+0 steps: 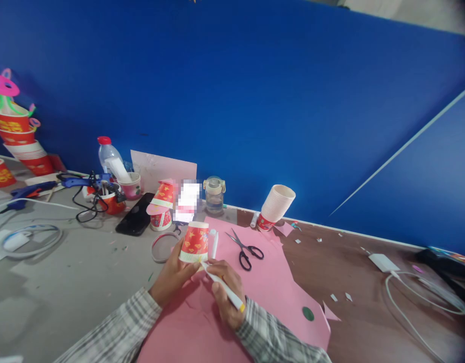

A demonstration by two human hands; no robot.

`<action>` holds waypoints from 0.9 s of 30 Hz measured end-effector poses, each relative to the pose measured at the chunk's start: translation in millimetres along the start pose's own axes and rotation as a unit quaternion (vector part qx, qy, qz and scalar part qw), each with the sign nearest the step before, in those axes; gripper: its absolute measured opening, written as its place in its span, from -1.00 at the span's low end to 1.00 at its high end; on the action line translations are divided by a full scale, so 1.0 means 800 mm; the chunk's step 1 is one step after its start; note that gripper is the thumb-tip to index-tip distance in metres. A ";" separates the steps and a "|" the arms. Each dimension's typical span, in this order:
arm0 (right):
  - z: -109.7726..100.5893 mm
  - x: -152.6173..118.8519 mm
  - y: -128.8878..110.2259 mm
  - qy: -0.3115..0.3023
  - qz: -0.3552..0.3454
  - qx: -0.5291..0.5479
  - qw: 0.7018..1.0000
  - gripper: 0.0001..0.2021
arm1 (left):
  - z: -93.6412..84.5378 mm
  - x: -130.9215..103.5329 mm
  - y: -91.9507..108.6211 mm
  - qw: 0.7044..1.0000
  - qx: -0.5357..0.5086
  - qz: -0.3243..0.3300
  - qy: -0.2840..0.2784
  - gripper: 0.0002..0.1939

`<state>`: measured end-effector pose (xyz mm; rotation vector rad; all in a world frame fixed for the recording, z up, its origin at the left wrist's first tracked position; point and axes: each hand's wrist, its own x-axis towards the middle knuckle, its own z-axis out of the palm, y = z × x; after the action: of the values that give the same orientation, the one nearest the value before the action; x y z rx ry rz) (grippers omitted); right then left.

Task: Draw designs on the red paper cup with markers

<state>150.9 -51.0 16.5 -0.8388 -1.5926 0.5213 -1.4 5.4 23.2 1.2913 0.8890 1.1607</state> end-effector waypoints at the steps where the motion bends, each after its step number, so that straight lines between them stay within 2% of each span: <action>1: 0.000 -0.001 0.000 0.005 0.002 0.002 1.000 -0.77 | 0.001 0.000 0.002 1.000 0.000 0.000 0.000 -0.37; 8: 0.001 0.000 -0.002 0.017 0.003 0.006 1.000 -0.78 | 0.002 -0.001 0.002 1.000 -0.008 0.006 -0.001 -0.35; 17: -0.002 -0.002 0.000 -0.013 -0.005 -0.016 1.000 -0.76 | -0.002 0.001 -0.011 1.000 0.010 0.027 -0.010 -0.33; 27: -0.001 0.000 -0.001 -0.010 -0.014 -0.019 1.000 -0.75 | -0.002 0.001 -0.012 1.000 0.000 0.011 -0.014 -0.32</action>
<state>151.2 -51.5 17.3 -0.8395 -1.6354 0.4827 -1.5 7.1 13.8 1.3175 0.8563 1.1570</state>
